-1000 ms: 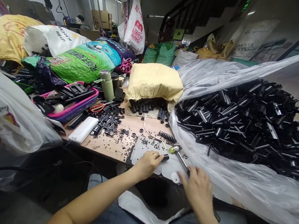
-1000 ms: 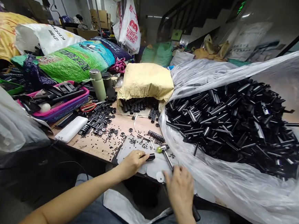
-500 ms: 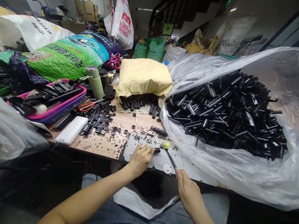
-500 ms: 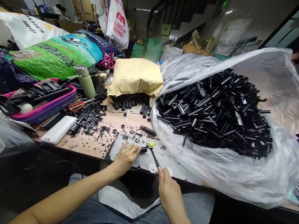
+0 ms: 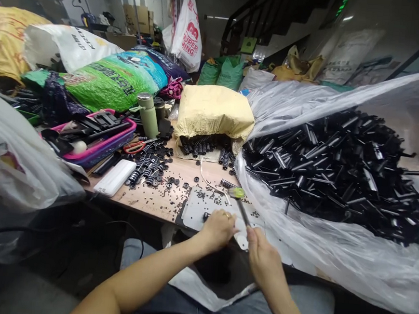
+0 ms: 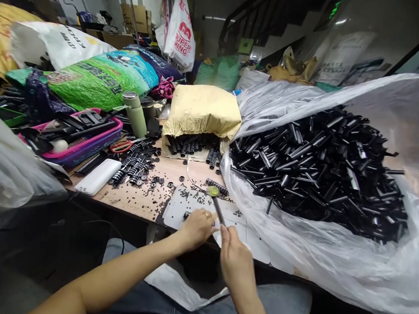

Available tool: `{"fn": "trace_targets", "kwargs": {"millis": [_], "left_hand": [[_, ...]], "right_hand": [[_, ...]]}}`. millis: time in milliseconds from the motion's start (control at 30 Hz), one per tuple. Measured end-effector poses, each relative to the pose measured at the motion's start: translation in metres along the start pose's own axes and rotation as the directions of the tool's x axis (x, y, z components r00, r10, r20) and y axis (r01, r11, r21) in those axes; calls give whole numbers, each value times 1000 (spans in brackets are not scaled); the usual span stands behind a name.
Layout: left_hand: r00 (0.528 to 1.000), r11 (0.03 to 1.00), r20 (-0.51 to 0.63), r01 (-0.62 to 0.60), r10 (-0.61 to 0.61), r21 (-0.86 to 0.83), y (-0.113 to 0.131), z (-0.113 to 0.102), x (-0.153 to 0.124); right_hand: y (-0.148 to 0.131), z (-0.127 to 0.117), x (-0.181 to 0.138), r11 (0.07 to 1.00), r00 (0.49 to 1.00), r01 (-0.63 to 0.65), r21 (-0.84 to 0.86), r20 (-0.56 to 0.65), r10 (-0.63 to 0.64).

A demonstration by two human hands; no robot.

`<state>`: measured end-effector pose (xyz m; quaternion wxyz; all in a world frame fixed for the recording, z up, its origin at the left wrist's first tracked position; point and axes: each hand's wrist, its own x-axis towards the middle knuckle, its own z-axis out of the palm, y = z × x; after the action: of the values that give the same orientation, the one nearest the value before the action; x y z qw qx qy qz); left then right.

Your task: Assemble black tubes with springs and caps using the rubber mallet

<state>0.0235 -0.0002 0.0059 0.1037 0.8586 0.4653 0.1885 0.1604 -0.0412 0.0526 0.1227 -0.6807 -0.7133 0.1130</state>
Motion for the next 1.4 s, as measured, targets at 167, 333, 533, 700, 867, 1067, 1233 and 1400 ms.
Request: {"fn": "trace_targets", "kwargs": {"millis": [167,333,533,700,867,1067,1233,1400], "left_hand": [[998,996,-14,-60,60,-71,20,-7,-16],[997,990,-30,70,-74,-120,-48,-54,-27],[537,537,-279,840,-796,83,-220,-147,-18],[510,517,-181,856,-841,7,-268,-152,-21],[548,594,-252,788,-797,-165,-262,-146,-17],[490,582,-315,658,-812,-478,-234,-153,-15],[614,472,-112,463,-781,-750,-175,-119,-41],[756,505,-115,308,-644,-806,-117,-85,-58]], "right_hand": [[29,9,30,974,996,-81,-213,-47,73],[47,33,44,943,980,9,-333,-182,-74],[44,39,49,958,963,80,-277,-227,-146],[14,33,65,963,933,203,-178,-265,-245],[-51,37,90,925,910,380,-5,-178,-374],[-136,75,128,859,873,478,183,15,-488],[-139,91,136,860,902,402,316,28,-432],[-113,82,128,805,950,218,552,70,-306]]}}
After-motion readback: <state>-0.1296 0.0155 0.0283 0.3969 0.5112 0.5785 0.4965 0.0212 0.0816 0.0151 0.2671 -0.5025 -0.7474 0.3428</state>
